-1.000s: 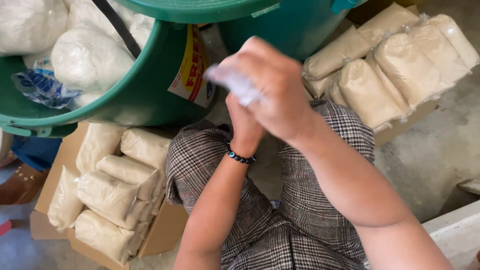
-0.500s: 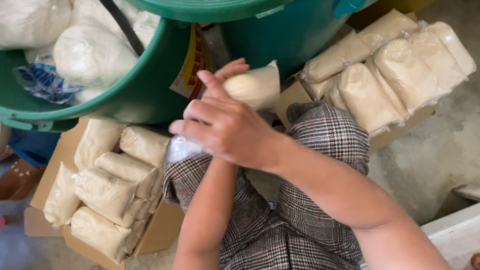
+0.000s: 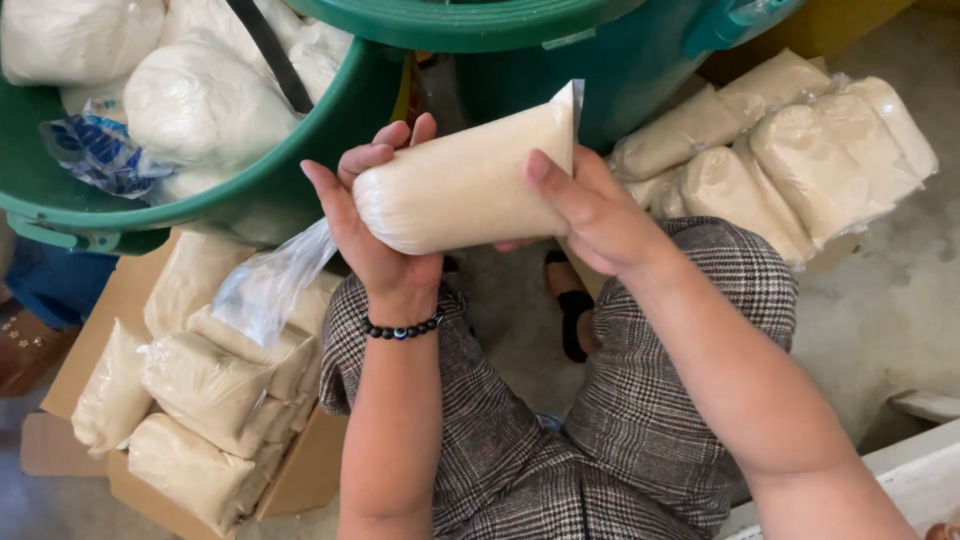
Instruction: Bagging and sorting small bags of flour or sugar into containers and boxes in a grocery backroom.
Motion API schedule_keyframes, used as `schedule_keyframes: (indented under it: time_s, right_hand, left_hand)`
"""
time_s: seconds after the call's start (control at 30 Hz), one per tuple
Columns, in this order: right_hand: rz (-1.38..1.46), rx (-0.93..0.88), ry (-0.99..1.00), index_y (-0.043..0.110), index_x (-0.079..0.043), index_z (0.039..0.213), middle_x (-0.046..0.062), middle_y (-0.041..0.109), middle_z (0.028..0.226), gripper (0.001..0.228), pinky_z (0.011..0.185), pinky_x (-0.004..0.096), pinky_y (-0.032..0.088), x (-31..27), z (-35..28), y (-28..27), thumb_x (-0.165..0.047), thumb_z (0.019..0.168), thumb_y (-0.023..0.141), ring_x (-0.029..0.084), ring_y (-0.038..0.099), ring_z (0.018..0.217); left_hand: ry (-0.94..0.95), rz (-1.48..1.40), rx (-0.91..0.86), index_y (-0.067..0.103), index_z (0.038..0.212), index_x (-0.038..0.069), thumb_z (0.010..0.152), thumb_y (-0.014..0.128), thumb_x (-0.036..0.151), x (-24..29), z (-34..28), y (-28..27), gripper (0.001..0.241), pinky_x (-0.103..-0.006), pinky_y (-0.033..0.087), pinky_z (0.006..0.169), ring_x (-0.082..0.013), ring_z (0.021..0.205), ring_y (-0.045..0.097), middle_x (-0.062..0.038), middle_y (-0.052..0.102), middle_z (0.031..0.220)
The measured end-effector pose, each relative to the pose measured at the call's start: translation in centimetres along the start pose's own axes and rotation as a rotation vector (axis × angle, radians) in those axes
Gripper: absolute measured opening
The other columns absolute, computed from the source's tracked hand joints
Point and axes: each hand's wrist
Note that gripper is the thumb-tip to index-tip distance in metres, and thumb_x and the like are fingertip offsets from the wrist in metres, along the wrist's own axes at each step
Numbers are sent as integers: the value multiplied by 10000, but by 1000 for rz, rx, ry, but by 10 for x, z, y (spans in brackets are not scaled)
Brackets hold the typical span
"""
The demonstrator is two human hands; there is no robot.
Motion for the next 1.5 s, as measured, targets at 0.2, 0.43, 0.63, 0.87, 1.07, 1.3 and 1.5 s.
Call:
schedule_keyframes:
  time_s: [0.2, 0.43, 0.63, 0.87, 1.07, 1.3, 1.5]
  right_hand:
    - [40, 296, -112, 649, -36, 1281, 98, 684, 1113, 516, 916, 321, 581, 11, 9, 5, -501, 1089, 536, 164, 660, 1030]
    - [137, 333, -203, 668, -36, 1200, 124, 734, 1163, 368, 1007, 362, 583, -8, 12, 13, -365, 1105, 534, 199, 708, 1097]
    - [282, 247, -127, 681, -12, 1198, 151, 727, 1204, 448, 1059, 409, 603, -18, 10, -1, -417, 1091, 522, 252, 709, 1194]
    - [-205, -167, 280, 642, -42, 1276, 84, 764, 1125, 423, 806, 319, 622, -16, -5, -14, -262, 918, 698, 179, 770, 949]
    - [-235, -223, 320, 682, 26, 1236, 110, 783, 1018, 356, 780, 298, 628, -4, -9, -34, -141, 926, 729, 170, 763, 896]
    - [-328, -255, 322, 665, -21, 1268, 66, 791, 1055, 393, 812, 259, 637, -29, -15, -53, -110, 888, 707, 110, 775, 921]
    - [-645, 231, -195, 670, -38, 1362, 21, 661, 999, 404, 754, 243, 527, -43, -21, -23, -138, 990, 793, 80, 613, 853]
  left_hand:
    - [42, 187, -77, 667, 1000, -10, 1142, 303, 535, -6, -2, 6, 671, -529, 431, 1210, -406, 1286, 623, -245, 698, 1212]
    - [50, 165, -73, 671, 1000, -20, 1142, 280, 538, -8, -3, 10, 695, -531, 431, 1206, -402, 1282, 624, -237, 702, 1201]
    - [24, 78, -30, 681, 1008, -23, 1140, 310, 533, -6, -1, -3, 681, -542, 429, 1200, -428, 1280, 621, -213, 702, 1198]
    - [47, 24, 46, 683, 1015, -8, 1121, 367, 507, 13, 3, -11, 614, -553, 429, 1205, -434, 1293, 612, -189, 701, 1186]
    - [6, 41, 16, 686, 986, -3, 1113, 365, 519, 11, 2, -12, 626, -538, 427, 1200, -428, 1286, 615, -183, 708, 1163]
    - [28, 77, -42, 688, 975, -15, 1133, 339, 518, 2, 1, -4, 657, -539, 428, 1206, -411, 1239, 642, -194, 712, 1131]
    - [181, 747, -54, 706, 910, -35, 1133, 271, 571, -19, -7, 10, 779, -472, 506, 1128, -352, 1128, 702, -234, 735, 1056]
Point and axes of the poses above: each hand's wrist, its own z-axis towards the middle knuckle, its own y-axis out of the palm, x = y × z
